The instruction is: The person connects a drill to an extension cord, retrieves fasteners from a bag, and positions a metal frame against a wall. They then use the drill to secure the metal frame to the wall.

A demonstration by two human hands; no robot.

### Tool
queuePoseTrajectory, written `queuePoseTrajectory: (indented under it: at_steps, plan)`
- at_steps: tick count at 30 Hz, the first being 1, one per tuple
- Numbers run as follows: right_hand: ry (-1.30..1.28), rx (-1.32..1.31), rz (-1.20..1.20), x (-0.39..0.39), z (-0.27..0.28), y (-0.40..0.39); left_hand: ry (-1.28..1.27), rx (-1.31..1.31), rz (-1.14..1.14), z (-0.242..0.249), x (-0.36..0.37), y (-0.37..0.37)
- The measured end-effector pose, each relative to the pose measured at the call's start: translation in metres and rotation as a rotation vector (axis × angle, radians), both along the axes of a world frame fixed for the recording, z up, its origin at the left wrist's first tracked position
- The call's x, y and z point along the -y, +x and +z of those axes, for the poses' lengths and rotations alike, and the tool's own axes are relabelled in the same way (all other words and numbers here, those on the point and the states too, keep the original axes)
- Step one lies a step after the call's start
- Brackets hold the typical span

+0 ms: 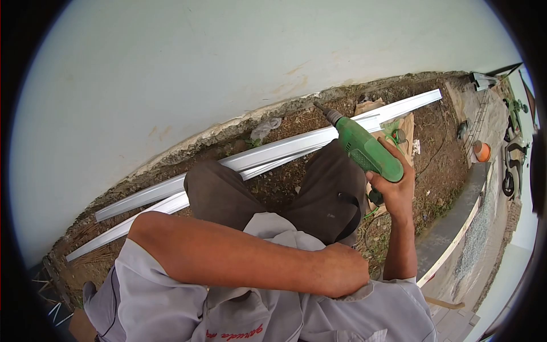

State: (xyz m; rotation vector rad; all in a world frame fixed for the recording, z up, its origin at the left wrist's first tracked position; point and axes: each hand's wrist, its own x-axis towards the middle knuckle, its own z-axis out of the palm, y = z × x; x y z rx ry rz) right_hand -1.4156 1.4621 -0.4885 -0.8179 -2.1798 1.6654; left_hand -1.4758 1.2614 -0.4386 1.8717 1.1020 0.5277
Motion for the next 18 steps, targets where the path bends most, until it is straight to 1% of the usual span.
queuePoseTrajectory:
  at_steps: [2, 5, 8, 11, 13, 15, 16, 18]
  plan:
    - [-0.004, 0.005, -0.009, -0.001, -0.001, 0.002, 0.038, -0.012, -0.040, -0.003, -0.003, 0.002]
    - [-0.024, 0.006, -0.013, -0.001, -0.001, 0.005, 0.179, 0.025, 0.024, -0.005, -0.002, 0.002]
    - [-0.032, 0.009, -0.020, -0.004, -0.002, 0.010, 0.174, 0.101, 0.011, -0.005, -0.003, -0.009]
    - [-0.002, -0.001, -0.030, -0.009, 0.001, 0.016, -0.091, 0.453, -0.103, 0.008, -0.008, -0.044]
    - [-0.018, -0.014, -0.042, -0.011, 0.004, 0.020, -0.045, 0.738, 0.069, 0.003, 0.000, -0.074]
    - [-0.050, -0.029, -0.053, -0.014, 0.007, 0.026, -0.288, 0.998, 0.363, -0.006, 0.010, -0.104]
    - [-0.070, -0.037, -0.057, -0.014, 0.008, 0.030, -0.289, 1.116, 0.518, -0.025, 0.011, -0.119]
    - [-0.102, -0.048, -0.045, -0.015, 0.011, 0.036, -0.263, 1.309, 0.807, -0.077, 0.013, -0.145]
